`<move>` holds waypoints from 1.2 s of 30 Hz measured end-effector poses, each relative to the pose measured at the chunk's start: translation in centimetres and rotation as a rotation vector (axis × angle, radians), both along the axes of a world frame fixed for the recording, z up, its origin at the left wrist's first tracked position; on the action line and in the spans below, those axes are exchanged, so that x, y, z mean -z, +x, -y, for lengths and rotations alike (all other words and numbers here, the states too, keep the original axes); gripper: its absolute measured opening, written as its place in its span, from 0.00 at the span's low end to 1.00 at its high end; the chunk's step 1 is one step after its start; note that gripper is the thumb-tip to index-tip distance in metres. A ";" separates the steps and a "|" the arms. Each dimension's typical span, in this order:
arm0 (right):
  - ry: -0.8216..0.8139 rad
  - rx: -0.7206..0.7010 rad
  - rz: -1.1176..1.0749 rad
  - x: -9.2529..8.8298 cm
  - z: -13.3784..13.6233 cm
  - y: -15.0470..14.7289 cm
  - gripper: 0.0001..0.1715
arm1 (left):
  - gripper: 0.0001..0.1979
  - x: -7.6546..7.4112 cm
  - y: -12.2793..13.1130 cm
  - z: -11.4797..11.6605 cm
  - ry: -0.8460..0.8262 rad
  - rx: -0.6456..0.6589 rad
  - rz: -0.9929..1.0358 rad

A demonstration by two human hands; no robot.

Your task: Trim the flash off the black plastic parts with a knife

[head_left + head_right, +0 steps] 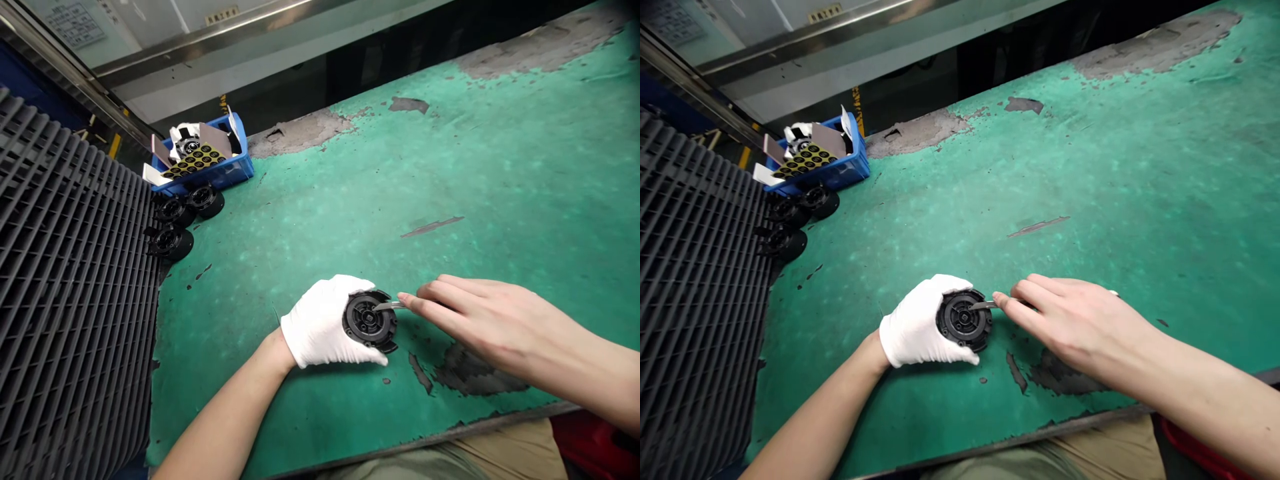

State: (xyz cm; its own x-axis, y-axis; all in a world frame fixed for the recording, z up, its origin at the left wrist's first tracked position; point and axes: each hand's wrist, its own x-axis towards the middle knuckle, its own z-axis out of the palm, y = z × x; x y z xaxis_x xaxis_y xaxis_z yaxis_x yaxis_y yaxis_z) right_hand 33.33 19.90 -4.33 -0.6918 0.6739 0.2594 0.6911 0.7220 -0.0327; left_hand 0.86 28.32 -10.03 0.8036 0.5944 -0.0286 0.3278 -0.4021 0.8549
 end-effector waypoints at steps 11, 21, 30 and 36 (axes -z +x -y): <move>0.057 -0.199 -0.007 0.1 -3.3 1.3 0.26 | 0.50 0.1 -0.1 0.1 0.030 0.010 0.007; -0.025 -0.218 -0.006 0.8 -3.8 2.2 0.22 | 0.57 0.0 -0.3 0.0 -0.064 -0.028 -0.018; -0.081 0.009 -0.157 0.4 1.2 1.7 0.12 | 0.55 0.7 -0.2 0.3 0.032 -0.029 0.030; -0.023 0.252 -0.207 1.7 4.4 -2.5 0.09 | 0.59 1.5 -0.2 0.9 0.163 -0.062 -0.002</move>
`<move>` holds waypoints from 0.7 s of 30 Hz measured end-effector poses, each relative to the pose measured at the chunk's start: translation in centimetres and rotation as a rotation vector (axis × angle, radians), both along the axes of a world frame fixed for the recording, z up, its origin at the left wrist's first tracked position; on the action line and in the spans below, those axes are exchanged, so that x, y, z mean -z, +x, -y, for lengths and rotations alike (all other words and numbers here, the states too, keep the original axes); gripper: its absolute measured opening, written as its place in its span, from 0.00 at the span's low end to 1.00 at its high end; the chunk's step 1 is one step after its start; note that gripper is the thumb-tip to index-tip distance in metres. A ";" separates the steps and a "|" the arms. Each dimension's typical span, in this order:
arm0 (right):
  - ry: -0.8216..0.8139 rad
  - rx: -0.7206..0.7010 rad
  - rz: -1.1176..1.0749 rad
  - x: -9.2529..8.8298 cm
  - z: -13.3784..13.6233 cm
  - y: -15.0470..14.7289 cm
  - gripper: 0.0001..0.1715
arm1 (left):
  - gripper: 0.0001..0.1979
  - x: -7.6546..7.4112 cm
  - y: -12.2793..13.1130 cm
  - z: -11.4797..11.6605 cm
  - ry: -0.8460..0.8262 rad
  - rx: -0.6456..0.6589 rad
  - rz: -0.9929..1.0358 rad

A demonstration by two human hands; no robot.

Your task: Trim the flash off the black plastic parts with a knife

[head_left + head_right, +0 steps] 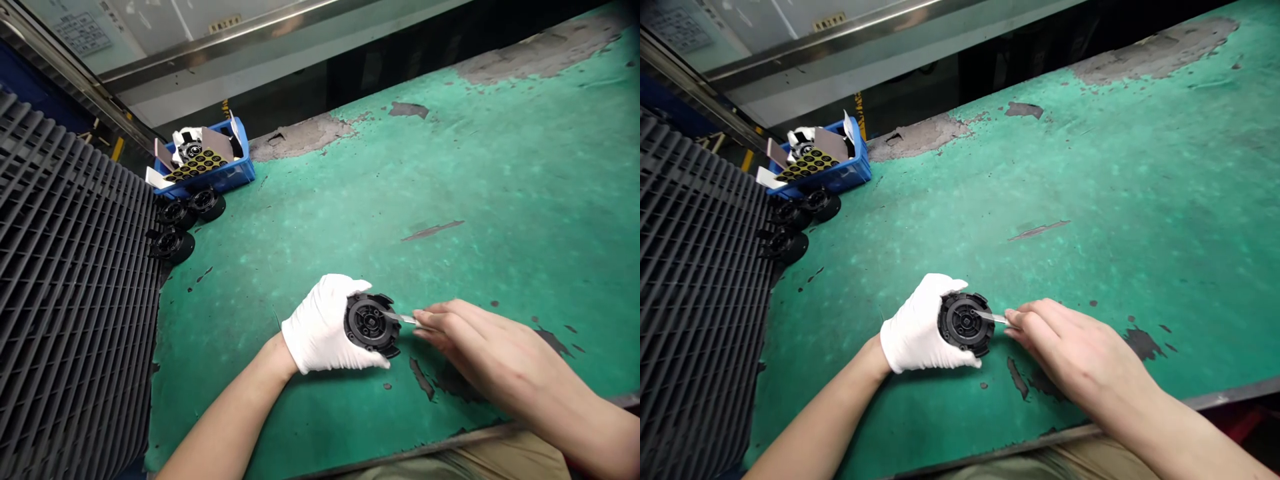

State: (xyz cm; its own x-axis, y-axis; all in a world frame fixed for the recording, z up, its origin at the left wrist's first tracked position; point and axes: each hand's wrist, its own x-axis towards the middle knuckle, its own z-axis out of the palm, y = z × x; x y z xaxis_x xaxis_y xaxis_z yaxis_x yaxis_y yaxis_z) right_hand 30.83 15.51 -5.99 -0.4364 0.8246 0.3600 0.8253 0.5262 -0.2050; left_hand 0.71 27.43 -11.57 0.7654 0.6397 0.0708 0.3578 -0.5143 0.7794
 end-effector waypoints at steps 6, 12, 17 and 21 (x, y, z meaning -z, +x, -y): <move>0.084 -0.011 0.064 -0.1 -0.5 -1.6 0.06 | 0.68 -0.1 -0.1 0.3 0.013 -0.039 -0.002; 0.121 -0.062 0.142 -1.1 -1.2 -1.3 0.14 | 0.66 -0.4 0.0 0.1 -0.023 -0.014 0.008; 0.054 -0.140 0.124 -1.3 -2.4 0.0 0.15 | 0.67 -0.2 0.0 0.1 -0.015 -0.022 -0.011; -0.012 -0.198 0.142 -0.9 -3.1 1.1 0.17 | 0.69 0.5 -0.2 0.2 0.017 -0.019 0.006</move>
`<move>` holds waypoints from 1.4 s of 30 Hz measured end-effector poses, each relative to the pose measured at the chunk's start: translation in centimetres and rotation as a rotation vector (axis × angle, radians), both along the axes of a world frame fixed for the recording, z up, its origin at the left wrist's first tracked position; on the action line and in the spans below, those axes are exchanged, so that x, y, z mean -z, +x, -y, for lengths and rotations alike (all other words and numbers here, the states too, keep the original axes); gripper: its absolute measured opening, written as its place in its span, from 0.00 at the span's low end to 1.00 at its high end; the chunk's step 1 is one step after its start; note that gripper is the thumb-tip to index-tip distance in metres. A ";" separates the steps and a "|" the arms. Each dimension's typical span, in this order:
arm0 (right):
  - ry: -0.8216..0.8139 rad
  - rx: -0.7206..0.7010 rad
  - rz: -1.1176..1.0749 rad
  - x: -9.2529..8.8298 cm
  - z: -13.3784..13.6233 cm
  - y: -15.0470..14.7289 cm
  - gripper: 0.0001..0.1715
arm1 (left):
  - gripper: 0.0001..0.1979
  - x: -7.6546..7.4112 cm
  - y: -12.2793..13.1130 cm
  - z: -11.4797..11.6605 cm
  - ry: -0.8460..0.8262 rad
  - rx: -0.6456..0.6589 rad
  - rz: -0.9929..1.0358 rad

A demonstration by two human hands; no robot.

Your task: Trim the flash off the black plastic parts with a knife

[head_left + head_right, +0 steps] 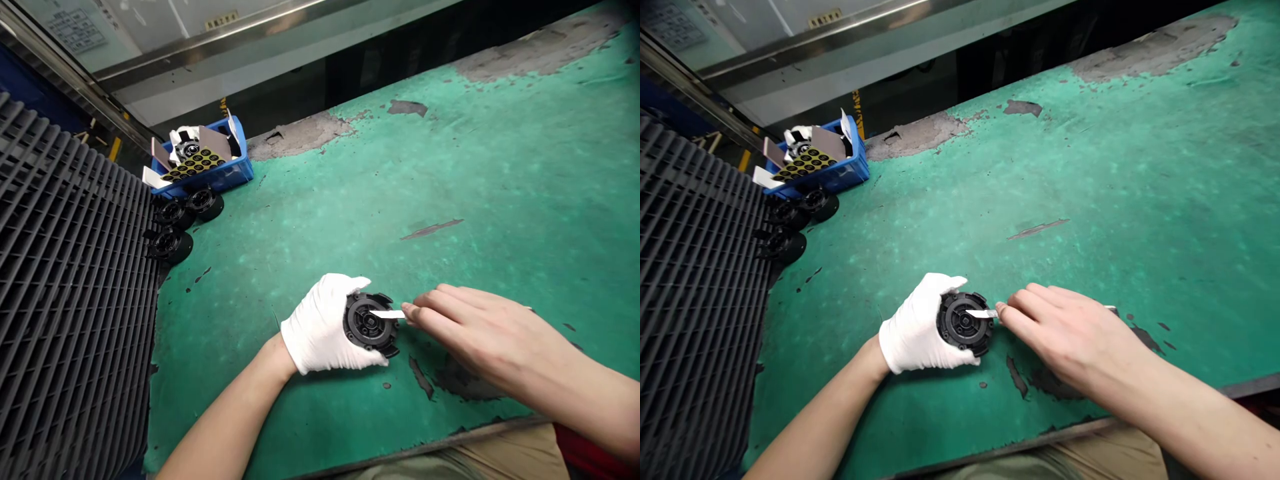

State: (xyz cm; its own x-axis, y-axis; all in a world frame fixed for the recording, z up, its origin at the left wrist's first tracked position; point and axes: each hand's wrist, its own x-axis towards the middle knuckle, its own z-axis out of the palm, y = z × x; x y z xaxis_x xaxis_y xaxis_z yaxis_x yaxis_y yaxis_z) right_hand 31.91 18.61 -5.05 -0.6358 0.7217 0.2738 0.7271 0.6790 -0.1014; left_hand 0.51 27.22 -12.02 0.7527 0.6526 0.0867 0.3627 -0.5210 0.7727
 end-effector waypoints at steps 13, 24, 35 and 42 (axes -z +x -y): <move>0.114 -0.041 0.003 0.3 -1.4 0.1 0.18 | 0.74 0.8 -0.2 0.3 0.000 -0.029 0.026; 0.091 0.100 -0.108 2.3 1.0 0.1 0.18 | 0.75 1.5 -0.5 0.0 0.044 -0.003 0.038; 0.075 0.084 -0.032 1.6 0.6 -0.6 0.13 | 0.73 2.1 -0.5 0.3 0.073 0.006 0.108; 0.135 0.166 0.051 0.6 0.3 -1.1 0.14 | 0.75 1.0 -0.2 0.3 -0.002 -0.022 0.008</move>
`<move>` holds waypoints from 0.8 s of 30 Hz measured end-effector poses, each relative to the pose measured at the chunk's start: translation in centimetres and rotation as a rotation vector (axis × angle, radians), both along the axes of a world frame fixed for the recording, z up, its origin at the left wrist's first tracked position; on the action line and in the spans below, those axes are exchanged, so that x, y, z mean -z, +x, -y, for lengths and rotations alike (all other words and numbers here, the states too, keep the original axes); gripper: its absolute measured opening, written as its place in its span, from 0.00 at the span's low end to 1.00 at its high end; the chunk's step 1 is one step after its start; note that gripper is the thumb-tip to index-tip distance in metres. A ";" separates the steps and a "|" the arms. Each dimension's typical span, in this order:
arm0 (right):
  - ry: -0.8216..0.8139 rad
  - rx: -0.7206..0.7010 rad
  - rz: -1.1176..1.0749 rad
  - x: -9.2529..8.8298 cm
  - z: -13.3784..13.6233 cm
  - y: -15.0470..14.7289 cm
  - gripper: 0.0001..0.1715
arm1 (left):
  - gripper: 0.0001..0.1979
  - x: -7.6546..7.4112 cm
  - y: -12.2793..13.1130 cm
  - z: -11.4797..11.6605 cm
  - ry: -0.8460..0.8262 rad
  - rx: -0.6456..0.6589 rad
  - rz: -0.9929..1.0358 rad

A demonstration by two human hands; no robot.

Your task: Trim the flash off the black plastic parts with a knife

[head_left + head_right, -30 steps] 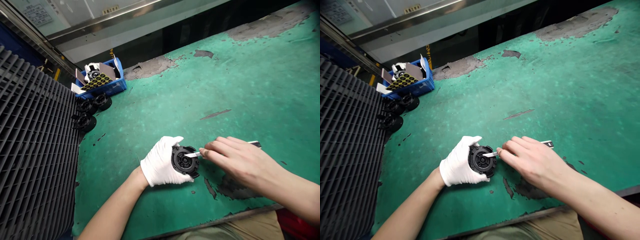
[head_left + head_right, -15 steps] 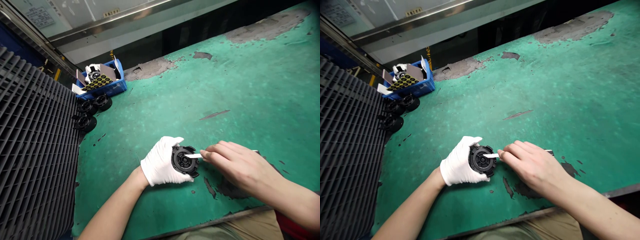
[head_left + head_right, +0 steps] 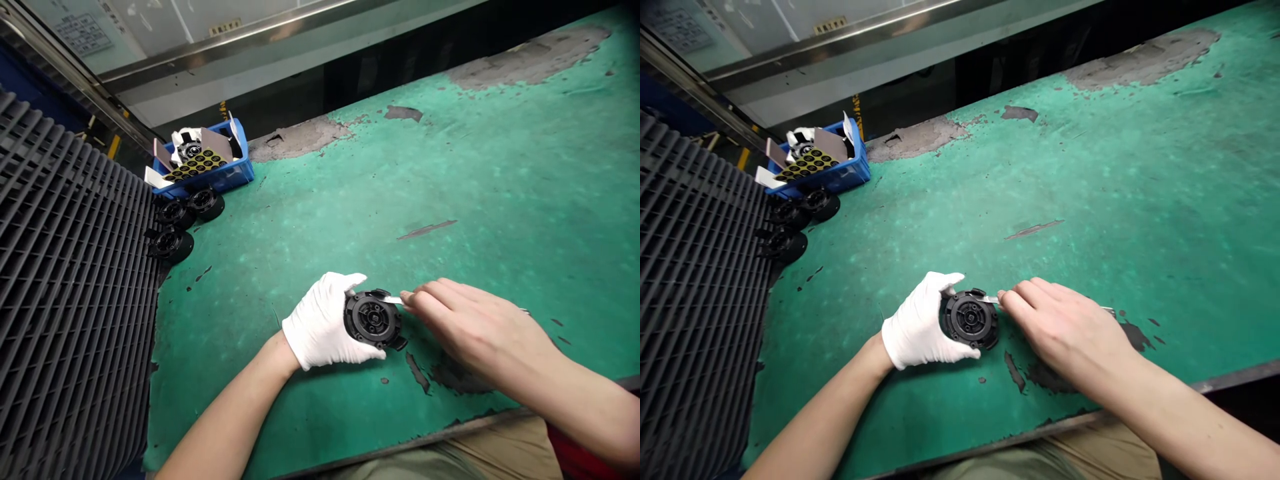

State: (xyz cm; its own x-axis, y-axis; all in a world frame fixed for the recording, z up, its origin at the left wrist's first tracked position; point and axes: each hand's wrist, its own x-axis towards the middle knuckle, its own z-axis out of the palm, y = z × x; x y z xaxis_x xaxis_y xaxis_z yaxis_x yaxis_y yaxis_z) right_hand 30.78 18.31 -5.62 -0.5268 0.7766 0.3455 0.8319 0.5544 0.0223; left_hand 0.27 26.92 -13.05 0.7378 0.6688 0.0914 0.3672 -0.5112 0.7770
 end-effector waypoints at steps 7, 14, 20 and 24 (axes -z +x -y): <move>-0.108 0.070 -0.261 1.2 1.5 0.9 0.09 | 0.65 -0.7 0.2 -0.4 0.019 0.059 -0.004; -0.172 0.090 -0.333 1.2 2.4 1.1 0.12 | 0.65 -0.5 0.1 -0.5 0.054 0.071 0.046; -0.197 0.056 -0.321 0.8 2.3 1.2 0.11 | 0.44 -3.2 0.9 -1.1 -0.037 0.132 -0.002; -0.212 0.043 -0.342 0.4 2.7 1.0 0.10 | 0.33 -3.2 1.2 -1.0 -0.021 0.130 0.039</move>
State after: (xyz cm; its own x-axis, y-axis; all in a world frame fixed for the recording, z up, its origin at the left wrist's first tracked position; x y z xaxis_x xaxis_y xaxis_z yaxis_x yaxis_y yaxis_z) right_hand 31.77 15.62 -5.97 -0.3749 0.8681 0.3253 0.7942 0.4817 -0.3704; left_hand 1.46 27.94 -9.81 0.8145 0.5699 0.1086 0.2683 -0.5360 0.8004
